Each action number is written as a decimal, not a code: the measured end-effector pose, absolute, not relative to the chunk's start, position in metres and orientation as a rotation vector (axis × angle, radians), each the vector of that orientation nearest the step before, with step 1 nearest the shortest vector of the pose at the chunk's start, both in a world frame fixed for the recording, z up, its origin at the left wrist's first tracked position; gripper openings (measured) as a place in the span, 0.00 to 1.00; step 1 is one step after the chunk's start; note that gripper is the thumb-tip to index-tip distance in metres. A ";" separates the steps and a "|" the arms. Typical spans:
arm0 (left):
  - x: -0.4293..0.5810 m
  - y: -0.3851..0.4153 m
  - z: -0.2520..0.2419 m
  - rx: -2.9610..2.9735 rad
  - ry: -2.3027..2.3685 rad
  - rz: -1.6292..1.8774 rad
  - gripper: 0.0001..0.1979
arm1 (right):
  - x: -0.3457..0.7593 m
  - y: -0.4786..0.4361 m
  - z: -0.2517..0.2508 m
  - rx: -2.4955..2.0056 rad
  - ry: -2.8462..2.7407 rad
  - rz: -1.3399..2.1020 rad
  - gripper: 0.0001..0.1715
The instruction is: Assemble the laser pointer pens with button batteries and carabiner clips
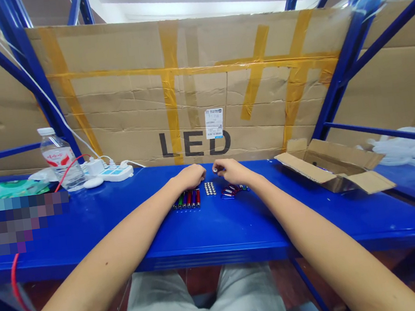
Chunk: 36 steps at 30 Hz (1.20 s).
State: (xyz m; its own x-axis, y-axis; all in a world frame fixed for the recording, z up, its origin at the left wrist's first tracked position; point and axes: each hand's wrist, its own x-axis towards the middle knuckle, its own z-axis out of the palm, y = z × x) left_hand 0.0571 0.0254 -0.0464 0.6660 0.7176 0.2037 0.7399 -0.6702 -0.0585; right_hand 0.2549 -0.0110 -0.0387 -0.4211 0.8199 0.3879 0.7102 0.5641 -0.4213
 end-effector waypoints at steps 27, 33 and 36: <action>0.032 -0.002 -0.020 -2.696 -1.313 -0.734 0.12 | 0.252 -0.011 -0.039 -1.129 -2.185 0.367 0.10; 0.021 0.001 -0.023 -2.744 -1.514 -0.294 0.08 | 0.250 -0.010 -0.041 -1.125 -2.176 0.408 0.13; 0.020 0.003 -0.028 -2.807 -1.479 -0.292 0.06 | 0.248 -0.010 -0.042 -1.138 -2.160 0.403 0.12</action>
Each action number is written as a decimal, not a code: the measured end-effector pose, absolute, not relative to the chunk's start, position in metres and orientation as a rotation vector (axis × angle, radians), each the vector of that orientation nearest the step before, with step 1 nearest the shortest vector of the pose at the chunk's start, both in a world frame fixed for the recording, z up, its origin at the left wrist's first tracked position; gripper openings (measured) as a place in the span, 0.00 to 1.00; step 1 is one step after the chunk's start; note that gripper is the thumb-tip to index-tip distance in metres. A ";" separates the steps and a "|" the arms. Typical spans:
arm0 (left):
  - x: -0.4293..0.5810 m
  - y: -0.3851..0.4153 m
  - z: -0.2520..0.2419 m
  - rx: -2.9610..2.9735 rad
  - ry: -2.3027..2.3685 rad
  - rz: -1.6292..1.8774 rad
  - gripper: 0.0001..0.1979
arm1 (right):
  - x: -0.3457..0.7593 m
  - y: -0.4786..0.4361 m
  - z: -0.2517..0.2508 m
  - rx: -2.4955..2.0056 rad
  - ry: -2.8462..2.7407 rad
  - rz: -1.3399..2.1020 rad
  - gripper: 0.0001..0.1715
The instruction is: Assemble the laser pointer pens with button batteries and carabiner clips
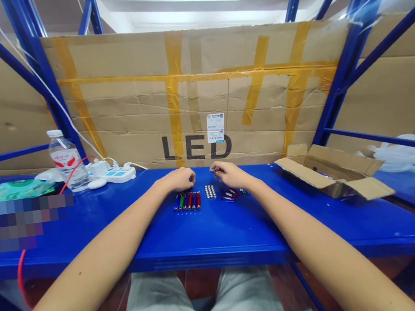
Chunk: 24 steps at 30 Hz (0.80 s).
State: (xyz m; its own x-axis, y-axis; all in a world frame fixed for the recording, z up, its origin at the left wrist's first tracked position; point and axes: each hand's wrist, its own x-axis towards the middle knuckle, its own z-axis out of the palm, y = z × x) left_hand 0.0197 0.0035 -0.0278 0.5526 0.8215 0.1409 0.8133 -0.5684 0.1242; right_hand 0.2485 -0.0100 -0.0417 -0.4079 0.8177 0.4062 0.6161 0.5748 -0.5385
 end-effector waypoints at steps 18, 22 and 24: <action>0.056 -0.014 -0.022 1.972 1.006 1.110 0.03 | 0.231 -0.020 -0.042 -1.001 -2.061 0.332 0.12; 0.057 -0.012 -0.022 1.836 1.019 1.115 0.04 | 0.228 -0.021 -0.044 -0.969 -1.990 0.370 0.10; 0.057 -0.011 -0.021 1.810 1.017 1.106 0.05 | 0.227 -0.021 -0.044 -0.958 -1.966 0.368 0.09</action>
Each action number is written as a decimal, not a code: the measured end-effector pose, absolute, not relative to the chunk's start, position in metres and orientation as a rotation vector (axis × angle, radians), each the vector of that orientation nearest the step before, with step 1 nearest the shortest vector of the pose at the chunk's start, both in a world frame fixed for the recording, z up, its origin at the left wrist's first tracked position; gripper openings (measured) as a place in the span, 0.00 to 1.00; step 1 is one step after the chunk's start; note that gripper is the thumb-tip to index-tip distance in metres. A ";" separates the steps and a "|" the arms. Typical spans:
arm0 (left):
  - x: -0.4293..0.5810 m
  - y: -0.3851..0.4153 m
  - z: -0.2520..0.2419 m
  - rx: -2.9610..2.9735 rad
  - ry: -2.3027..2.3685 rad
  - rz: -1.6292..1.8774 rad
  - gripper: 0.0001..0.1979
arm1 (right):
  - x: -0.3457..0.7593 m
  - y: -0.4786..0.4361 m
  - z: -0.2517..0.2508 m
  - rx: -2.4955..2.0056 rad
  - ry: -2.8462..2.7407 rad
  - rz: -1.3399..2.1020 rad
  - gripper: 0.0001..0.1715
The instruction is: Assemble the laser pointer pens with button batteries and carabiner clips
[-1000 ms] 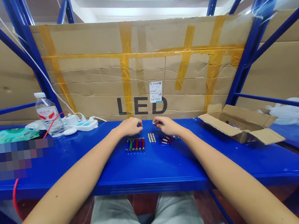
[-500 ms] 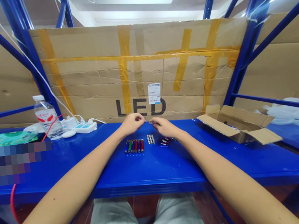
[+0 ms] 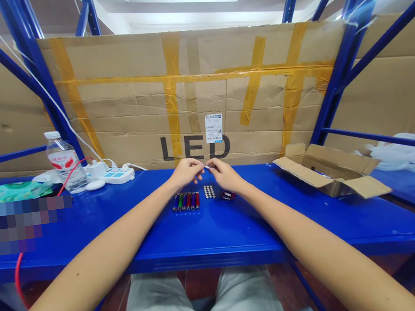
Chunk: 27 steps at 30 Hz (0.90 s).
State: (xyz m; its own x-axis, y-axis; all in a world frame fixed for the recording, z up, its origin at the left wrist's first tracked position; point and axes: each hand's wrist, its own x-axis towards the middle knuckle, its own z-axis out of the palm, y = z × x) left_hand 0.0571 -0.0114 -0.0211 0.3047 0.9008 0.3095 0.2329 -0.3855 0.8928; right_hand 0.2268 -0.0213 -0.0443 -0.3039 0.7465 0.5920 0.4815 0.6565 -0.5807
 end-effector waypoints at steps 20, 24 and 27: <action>0.054 -0.017 -0.021 1.900 0.873 1.051 0.04 | 0.234 -0.025 -0.039 -0.881 -2.002 0.140 0.04; 0.054 -0.012 -0.026 1.921 0.866 1.050 0.04 | 0.233 -0.022 -0.042 -0.934 -2.040 0.137 0.06; 0.055 -0.012 -0.026 1.923 0.885 1.056 0.04 | 0.232 -0.020 -0.045 -0.975 -2.027 0.111 0.03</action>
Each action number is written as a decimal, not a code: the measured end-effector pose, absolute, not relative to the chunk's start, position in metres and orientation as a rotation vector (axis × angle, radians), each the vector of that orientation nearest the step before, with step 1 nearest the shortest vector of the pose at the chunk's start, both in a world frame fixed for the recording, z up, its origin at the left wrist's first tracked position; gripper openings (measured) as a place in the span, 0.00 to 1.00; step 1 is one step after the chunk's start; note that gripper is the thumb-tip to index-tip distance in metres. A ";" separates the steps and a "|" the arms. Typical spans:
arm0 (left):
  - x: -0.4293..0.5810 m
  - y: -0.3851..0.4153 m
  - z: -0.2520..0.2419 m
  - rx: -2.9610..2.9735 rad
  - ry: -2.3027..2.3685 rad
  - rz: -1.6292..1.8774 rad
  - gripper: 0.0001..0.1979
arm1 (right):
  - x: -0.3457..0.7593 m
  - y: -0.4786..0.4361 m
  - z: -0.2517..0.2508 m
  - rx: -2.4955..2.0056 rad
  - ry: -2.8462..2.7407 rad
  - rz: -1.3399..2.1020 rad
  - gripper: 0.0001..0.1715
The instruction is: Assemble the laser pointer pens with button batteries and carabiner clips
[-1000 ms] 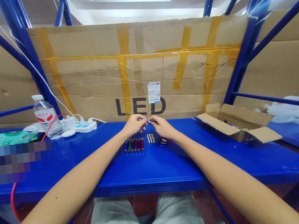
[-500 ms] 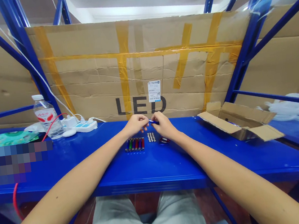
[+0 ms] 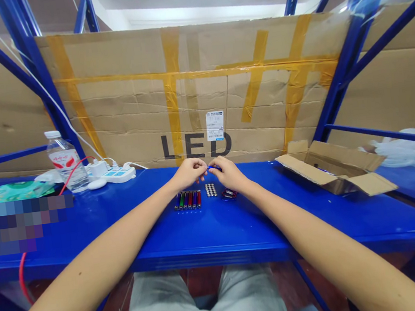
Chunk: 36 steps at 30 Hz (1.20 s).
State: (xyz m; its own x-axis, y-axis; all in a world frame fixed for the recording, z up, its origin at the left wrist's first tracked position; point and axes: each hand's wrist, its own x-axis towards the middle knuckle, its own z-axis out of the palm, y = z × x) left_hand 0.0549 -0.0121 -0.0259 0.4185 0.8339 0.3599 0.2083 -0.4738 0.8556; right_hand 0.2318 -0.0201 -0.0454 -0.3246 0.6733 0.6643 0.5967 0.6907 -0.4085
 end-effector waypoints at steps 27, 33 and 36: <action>0.057 -0.016 -0.020 1.919 0.825 1.075 0.04 | 0.235 -0.025 -0.042 -0.832 -2.067 -0.036 0.11; 0.056 -0.023 -0.012 2.007 0.797 1.081 0.04 | 0.237 -0.024 -0.038 -0.744 -1.986 -0.047 0.06; 0.055 -0.023 -0.012 2.065 0.818 1.072 0.04 | 0.238 -0.024 -0.035 -0.746 -2.001 0.014 0.06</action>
State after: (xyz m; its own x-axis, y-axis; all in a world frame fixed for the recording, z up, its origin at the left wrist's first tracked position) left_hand 0.0550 -0.0225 -0.0122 0.4676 0.7664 0.4404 0.2230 -0.5844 0.7802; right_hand 0.2377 -0.0243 -0.0345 -0.3475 0.5082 0.7880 0.4973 0.8124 -0.3046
